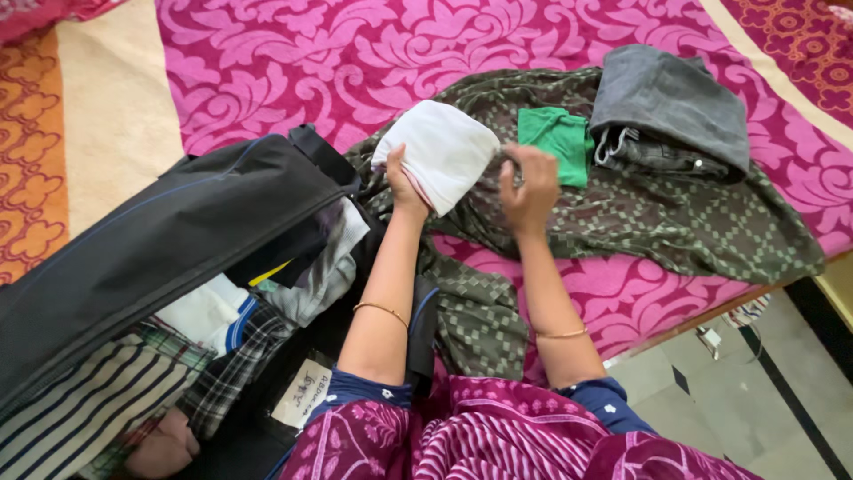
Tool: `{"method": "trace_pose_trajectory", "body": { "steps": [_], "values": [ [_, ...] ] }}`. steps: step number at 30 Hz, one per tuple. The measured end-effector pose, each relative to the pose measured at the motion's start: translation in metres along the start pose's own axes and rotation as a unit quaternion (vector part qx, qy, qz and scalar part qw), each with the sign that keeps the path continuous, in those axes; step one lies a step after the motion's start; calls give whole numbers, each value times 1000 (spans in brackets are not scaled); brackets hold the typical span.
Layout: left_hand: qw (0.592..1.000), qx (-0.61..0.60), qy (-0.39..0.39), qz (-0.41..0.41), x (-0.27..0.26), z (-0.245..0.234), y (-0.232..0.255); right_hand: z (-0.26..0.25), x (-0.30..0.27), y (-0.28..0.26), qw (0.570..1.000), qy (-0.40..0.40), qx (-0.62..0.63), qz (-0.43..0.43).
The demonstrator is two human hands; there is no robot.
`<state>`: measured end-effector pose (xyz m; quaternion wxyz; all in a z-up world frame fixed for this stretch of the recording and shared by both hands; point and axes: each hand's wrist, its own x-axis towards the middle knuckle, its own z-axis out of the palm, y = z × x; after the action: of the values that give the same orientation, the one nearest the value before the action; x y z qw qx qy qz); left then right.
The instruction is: The person packs folded clothes and toiletries into a black duffel bag on a bed, then zips it closed. Later, the person opens the bag and removes the clothes and toiletries, placing them on the bed.
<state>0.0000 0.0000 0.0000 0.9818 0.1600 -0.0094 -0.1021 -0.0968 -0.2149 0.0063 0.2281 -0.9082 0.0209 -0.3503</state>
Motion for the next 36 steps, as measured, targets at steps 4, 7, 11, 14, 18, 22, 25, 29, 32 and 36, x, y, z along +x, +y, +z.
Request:
{"method": "trace_pose_trajectory", "body": {
  "steps": [4, 7, 11, 14, 18, 22, 25, 29, 32, 36],
  "values": [
    [1000, 9, 1, 3, 0, -3, -6, -28, 21, 3, 994, 49, -94, 26],
    [999, 39, 30, 7, 3, -12, -10, -25, 21, 0, 985, 28, -152, 71],
    [999, 39, 33, 6, 8, -20, -16, -16, 19, 14, 984, 51, -125, 113],
    [998, 45, 38, -4, 6, -22, -15, -13, 19, 29, 987, 101, -71, 103],
    [997, 52, 51, -5, 2, -13, -11, -15, 19, 25, 961, 179, 128, 170],
    [995, 82, -33, -46, -13, 9, -7, -33, 24, -13, 926, 231, 248, 169],
    [987, 123, -68, -76, -28, 26, -3, -50, 20, -60, 956, 214, 202, -10],
    [979, 132, -101, -119, -32, 38, 1, -67, 16, -117, 969, 61, 78, -225],
    [974, 93, -117, -173, -34, 34, 2, -70, 17, -138, 947, -61, 163, -270],
    [961, 179, -86, -191, -32, 30, 2, -70, 20, -129, 964, -16, 181, -196]
  ]
}}
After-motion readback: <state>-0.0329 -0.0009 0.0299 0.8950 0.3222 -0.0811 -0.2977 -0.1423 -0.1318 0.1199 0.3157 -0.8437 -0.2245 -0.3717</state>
